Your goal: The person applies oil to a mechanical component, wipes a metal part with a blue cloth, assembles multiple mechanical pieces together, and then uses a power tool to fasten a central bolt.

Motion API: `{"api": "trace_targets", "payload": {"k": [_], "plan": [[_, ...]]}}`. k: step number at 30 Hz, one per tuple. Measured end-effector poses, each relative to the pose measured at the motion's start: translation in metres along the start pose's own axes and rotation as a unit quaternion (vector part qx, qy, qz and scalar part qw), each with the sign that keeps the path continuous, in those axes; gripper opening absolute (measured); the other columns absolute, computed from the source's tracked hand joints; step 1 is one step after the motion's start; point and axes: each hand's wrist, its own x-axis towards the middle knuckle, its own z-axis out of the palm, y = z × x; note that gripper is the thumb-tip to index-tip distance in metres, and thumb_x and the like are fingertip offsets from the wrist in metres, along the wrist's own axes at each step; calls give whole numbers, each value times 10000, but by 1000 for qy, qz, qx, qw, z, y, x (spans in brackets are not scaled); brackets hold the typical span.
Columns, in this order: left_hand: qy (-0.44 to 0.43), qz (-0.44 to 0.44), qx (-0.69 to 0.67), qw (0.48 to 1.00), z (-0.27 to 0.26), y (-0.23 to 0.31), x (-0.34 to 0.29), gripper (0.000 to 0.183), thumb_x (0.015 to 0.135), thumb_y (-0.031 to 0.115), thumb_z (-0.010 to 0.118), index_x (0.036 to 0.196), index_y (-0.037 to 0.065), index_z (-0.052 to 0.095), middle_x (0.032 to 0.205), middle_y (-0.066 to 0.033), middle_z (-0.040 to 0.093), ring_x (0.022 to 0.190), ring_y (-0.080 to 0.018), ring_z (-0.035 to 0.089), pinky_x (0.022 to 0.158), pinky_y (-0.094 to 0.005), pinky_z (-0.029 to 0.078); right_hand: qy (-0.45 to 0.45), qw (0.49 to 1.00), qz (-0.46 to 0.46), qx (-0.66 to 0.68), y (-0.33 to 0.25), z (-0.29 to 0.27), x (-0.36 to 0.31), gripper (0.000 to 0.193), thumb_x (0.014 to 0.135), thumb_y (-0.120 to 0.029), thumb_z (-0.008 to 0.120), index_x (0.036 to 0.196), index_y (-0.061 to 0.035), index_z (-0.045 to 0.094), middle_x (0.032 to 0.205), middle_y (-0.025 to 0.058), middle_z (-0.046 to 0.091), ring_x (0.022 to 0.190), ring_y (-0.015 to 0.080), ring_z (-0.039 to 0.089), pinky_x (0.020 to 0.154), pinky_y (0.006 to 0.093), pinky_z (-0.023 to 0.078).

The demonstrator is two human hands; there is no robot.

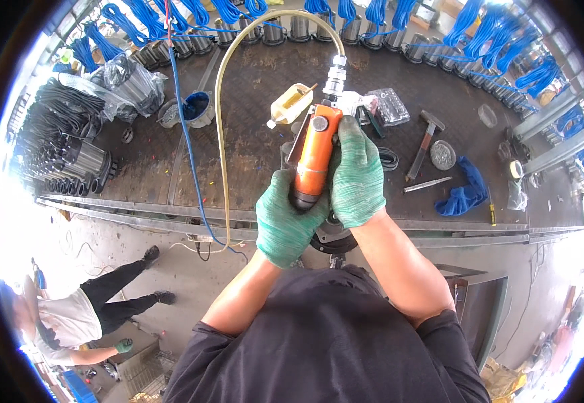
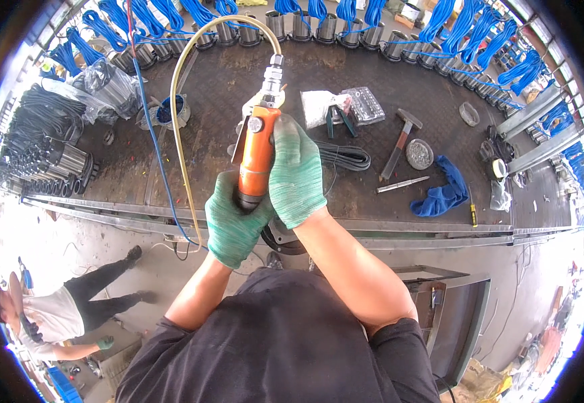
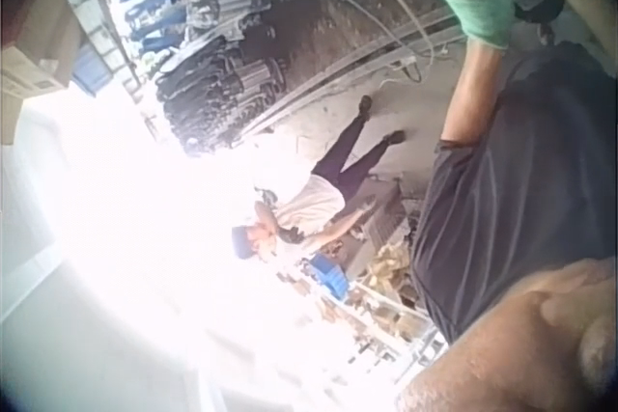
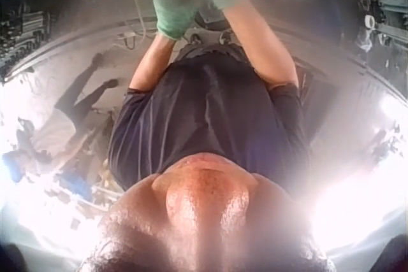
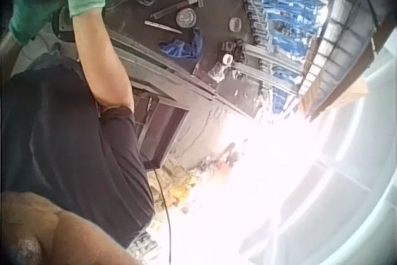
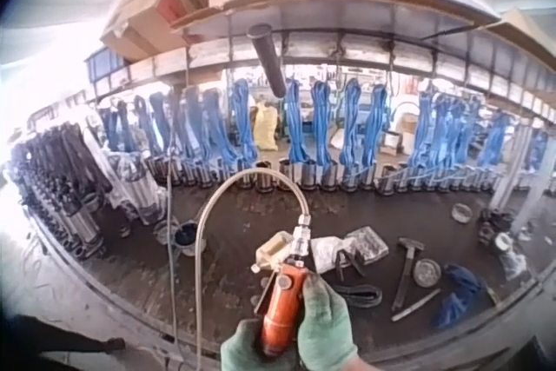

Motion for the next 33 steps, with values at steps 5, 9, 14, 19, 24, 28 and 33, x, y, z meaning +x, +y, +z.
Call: {"api": "trace_targets", "payload": {"k": [5,9,14,19,24,28,33], "plan": [[5,39,52,998,-4,-2,-1,444,799,177,891,1121,50,612,850,-121,734,716,-155,663,699,-341,569,13,978,104,180,2,-1,2,499,1092,-417,444,1299,15,583,1154,229,699,980,355,721,892,460,602],[-4,40,41,998,-7,-2,-2,455,787,181,892,1118,50,609,853,-129,732,719,-196,693,700,-354,572,-34,970,105,217,-2,-5,-2,571,1071,-483,469,1344,10,562,1175,219,694,1025,356,707,939,457,584],[-57,140,62,987,-14,18,26,493,779,218,876,1138,38,591,945,-186,724,802,-345,732,727,-388,580,-101,989,107,32,-6,-10,-8,404,952,-374,738,1190,-59,651,927,28,685,788,113,642,718,267,522],[-221,121,-129,959,-26,29,71,407,943,329,777,1184,15,686,853,-155,695,744,-268,687,703,-368,548,41,973,149,172,-28,-16,22,231,914,-247,721,1031,-61,649,724,50,660,572,157,605,573,277,513],[-269,-89,-249,926,-25,-53,78,309,1095,259,571,1177,-17,682,1007,-77,736,922,-148,698,846,-293,583,84,973,61,204,-56,-29,29,336,907,-186,718,1170,-21,590,1114,168,671,574,137,542,602,315,538],[-193,-89,-59,975,28,-179,53,161,1034,85,598,1133,37,715,985,-64,728,875,-157,669,788,-316,534,-30,967,78,239,-68,-44,32,455,1011,-308,679,1277,31,533,1167,132,655,536,50,450,497,185,446],[-176,-25,170,969,75,-244,63,209,962,102,651,1155,87,730,1066,-151,705,943,-338,695,860,-428,555,5,983,105,152,-60,-43,34,475,1003,-297,642,1295,62,535,1136,154,659,525,55,437,432,184,390]]}}
